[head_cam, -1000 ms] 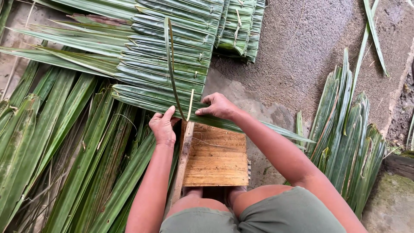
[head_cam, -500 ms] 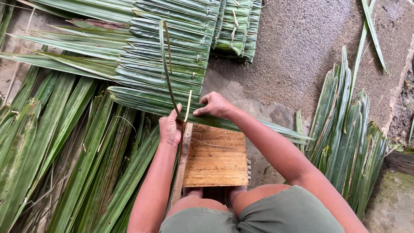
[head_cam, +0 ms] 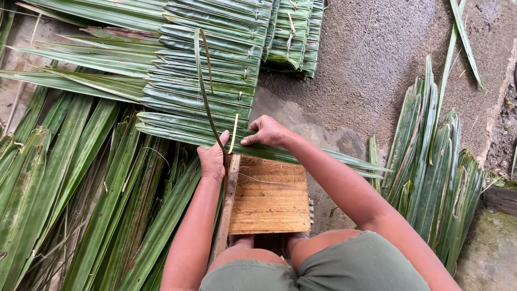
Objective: Weaving palm leaves over a wooden rod to create a thatched panel
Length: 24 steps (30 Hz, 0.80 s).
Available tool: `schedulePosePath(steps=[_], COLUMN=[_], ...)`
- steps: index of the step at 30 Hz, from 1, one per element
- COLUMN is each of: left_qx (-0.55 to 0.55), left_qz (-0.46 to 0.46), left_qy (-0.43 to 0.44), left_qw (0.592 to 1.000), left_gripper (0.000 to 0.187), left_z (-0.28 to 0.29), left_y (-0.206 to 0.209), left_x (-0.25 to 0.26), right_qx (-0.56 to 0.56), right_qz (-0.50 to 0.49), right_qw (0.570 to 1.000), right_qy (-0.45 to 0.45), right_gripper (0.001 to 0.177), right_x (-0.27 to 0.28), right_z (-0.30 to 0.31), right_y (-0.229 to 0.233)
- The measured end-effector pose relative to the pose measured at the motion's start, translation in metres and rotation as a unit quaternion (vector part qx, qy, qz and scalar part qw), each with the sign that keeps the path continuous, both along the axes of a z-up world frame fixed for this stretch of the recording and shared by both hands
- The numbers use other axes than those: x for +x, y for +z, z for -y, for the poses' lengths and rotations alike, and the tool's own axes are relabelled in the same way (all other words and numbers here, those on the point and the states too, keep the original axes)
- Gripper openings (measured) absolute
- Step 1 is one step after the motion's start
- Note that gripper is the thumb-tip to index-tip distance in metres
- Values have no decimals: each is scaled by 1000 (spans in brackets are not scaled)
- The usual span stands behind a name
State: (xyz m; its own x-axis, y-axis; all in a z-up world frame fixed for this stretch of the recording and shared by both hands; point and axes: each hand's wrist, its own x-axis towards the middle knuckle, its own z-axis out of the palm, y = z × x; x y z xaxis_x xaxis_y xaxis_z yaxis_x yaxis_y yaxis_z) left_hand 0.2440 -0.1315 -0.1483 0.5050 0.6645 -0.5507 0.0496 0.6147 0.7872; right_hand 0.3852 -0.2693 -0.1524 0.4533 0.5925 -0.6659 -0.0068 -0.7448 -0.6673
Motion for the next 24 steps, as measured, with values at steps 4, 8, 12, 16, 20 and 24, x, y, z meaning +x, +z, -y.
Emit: schedulePosePath(steps=[4, 8, 12, 16, 20, 24], left_qx=[21, 13, 14, 20, 18, 7], left_qz=[10, 12, 12, 8, 4, 0], left_qy=[-2, 4, 10, 2, -2, -3], left_qw=[1000, 1000, 1000, 1000, 1000, 1000], left_gripper=[41, 42, 40, 39, 38, 36], left_z=[-1, 3, 3, 3, 4, 6], left_y=[12, 7, 10, 11, -4, -33], left_x=[4, 3, 3, 2, -3, -9], right_qx=[1, 5, 5, -39, 22, 65], right_qz=[-24, -31, -19, 44, 334, 344], right_qw=[999, 999, 1000, 998, 942, 937], right_qy=[-21, -22, -23, -10, 25, 12], right_gripper=[29, 29, 30, 35, 47, 21], right_x=[1, 0, 0, -10, -23, -49], right_z=[0, 1, 3, -4, 8, 18], right_y=[17, 16, 0, 57, 95, 86])
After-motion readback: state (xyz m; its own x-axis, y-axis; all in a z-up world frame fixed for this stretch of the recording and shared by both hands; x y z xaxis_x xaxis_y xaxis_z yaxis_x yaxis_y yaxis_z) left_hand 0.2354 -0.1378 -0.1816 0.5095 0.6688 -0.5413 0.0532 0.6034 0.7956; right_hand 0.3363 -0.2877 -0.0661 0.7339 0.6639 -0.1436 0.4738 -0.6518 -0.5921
